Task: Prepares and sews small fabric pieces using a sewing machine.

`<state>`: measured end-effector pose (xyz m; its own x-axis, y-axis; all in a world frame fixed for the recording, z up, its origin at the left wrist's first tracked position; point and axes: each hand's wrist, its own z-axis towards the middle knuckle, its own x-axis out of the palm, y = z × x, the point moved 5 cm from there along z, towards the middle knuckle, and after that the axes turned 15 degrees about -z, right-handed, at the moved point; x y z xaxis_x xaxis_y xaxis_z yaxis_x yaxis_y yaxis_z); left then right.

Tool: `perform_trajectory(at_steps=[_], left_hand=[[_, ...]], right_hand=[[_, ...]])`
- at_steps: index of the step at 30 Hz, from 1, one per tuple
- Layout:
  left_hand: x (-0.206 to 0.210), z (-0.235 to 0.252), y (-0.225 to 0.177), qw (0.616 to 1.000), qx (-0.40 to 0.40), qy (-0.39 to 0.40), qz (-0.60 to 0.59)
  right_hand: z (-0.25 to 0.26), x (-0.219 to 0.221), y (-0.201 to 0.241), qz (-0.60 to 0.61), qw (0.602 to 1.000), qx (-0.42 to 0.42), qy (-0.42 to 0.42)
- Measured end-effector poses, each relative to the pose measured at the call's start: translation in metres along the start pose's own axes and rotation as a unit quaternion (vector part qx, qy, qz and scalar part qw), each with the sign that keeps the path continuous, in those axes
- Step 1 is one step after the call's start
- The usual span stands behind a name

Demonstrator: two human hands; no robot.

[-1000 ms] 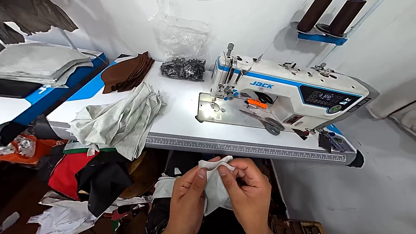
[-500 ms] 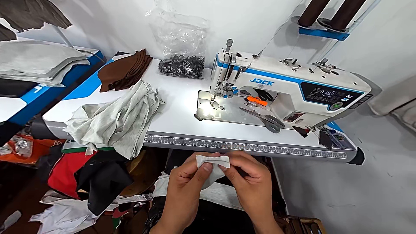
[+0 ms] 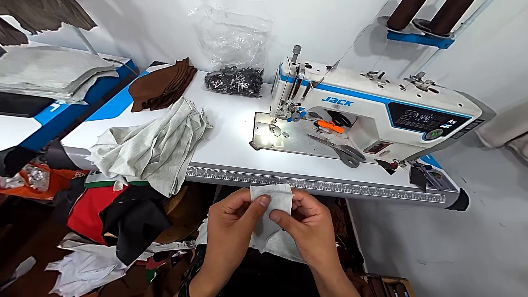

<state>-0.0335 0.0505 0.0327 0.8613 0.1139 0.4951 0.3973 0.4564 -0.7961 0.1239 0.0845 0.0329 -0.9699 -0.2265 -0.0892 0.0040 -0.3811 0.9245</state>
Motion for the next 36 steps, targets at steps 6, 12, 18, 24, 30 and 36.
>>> perform_trajectory(at_steps=[6, 12, 18, 24, 30, 36], left_hand=[[-0.002, 0.001, -0.005, 1.0, 0.008, -0.007, 0.009], [0.0, -0.001, 0.0, 1.0, -0.001, -0.007, -0.013], [0.003, -0.001, 0.002, 0.998, -0.03, -0.01, -0.048], [0.001, -0.001, 0.001, 0.999, -0.029, -0.023, -0.026], [0.001, 0.0, -0.002, 1.0, -0.01, -0.01, -0.011], [-0.006, -0.004, 0.007, 0.996, -0.061, -0.035, -0.053]], right_hand=[[0.003, -0.003, 0.0, 0.0, 1.0, 0.003, 0.003], [0.007, -0.008, 0.001, -0.031, 0.999, -0.021, 0.008], [0.01, -0.008, 0.003, -0.048, 0.999, -0.02, 0.002], [0.012, -0.005, 0.0, -0.032, 0.999, -0.015, 0.001], [0.011, -0.005, 0.0, -0.044, 0.998, -0.024, -0.023], [0.012, -0.008, 0.001, -0.036, 0.999, -0.028, -0.026]])
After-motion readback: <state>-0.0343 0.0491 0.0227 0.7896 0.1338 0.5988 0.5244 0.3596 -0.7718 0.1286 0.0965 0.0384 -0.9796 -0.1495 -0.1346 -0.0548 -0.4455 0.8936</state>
